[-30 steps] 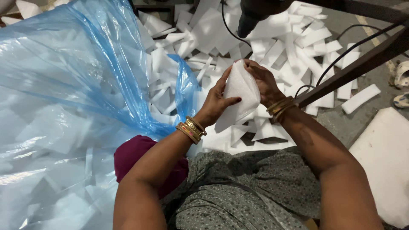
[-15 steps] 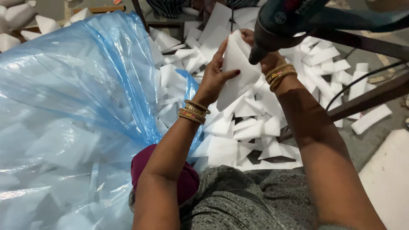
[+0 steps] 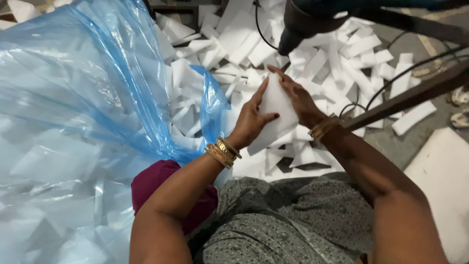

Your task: The person sits on the floor and repeatedly picks up white foam pieces from a pile. They fold each piece in half and place it into a large blue plastic bag. The process is repetitive, with the person handling one piece at a time.

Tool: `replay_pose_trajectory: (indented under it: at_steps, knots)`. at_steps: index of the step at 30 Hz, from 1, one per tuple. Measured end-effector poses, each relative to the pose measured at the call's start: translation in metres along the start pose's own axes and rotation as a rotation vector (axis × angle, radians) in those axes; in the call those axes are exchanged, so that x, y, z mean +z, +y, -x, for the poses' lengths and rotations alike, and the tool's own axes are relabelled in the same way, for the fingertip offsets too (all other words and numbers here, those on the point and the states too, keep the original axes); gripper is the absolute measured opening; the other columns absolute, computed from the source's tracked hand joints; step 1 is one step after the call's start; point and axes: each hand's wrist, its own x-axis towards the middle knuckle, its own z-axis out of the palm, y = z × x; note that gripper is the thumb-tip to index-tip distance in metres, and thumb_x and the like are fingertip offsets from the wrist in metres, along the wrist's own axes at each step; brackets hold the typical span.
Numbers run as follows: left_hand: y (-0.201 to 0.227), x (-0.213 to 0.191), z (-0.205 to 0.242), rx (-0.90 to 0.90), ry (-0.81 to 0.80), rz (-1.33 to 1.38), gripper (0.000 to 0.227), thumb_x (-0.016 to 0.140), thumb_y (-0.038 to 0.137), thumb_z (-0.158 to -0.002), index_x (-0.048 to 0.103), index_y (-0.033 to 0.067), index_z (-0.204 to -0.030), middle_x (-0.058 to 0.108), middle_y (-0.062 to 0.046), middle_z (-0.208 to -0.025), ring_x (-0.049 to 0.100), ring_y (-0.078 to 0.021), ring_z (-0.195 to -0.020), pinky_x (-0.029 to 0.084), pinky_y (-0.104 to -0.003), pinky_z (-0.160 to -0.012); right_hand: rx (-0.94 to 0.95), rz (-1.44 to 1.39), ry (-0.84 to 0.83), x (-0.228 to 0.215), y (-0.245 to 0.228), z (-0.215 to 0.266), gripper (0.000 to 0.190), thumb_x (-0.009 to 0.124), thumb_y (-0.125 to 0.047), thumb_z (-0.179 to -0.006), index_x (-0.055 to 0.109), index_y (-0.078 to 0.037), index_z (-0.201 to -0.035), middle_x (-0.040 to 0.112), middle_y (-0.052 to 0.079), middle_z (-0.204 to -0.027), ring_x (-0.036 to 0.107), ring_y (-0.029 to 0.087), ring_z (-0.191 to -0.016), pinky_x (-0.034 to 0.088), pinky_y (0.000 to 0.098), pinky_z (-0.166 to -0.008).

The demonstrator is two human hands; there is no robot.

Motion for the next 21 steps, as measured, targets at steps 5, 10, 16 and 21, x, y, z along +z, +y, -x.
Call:
replay_pose_trajectory:
  at_steps: [5,10,16,21]
  knots:
    - [0.002,0.019,0.046,-0.026,-0.092,-0.057,0.104,0.079,-0.006,-0.080,0.025,0.0222,-0.164,0.060,-0.020,-0.141,0.065,-0.0265,-0.124,0.055,-0.037,-0.104,-0.041,-0.006,-0.006,0.016,0.008,0.056,0.056,0.028,-0.033,-0.109,0.025,-0.018,-0.163,0.036,0.015,-0.165,0.042,0.030,-0.146,0.038,0.0416,-0.120]
    - [0.025,0.026,0.079,-0.092,-0.202,-0.078,0.101,0.075,0.001,-0.084,0.021,0.0275,-0.164,0.059,-0.018,-0.145,0.065,-0.0273,-0.126,0.057,-0.038,-0.103,-0.073,0.042,0.007,0.028,0.001,0.093,0.074,0.028,-0.062,-0.105,0.016,-0.021,-0.165,0.024,0.015,-0.171,0.029,0.034,-0.155,0.035,0.0470,-0.121]
    - [0.027,0.024,0.091,0.079,-0.271,-0.140,0.100,0.076,0.003,-0.087,0.018,0.0260,-0.165,0.044,-0.022,-0.158,0.053,-0.0321,-0.138,0.049,-0.043,-0.112,-0.118,0.016,0.019,0.033,0.004,0.104,0.091,0.027,-0.078,-0.097,0.014,-0.021,-0.166,0.023,0.017,-0.171,0.028,0.036,-0.155,0.038,0.0520,-0.120]
    - [0.014,0.021,0.089,-0.069,-0.321,-0.179,0.077,0.059,0.025,-0.104,0.014,0.0257,-0.166,0.042,-0.023,-0.159,0.051,-0.0316,-0.140,0.047,-0.042,-0.111,-0.056,-0.059,0.038,0.034,0.012,0.102,0.093,0.026,-0.080,-0.094,0.013,-0.021,-0.165,0.025,0.018,-0.169,0.041,0.037,-0.145,0.044,0.0522,-0.114]
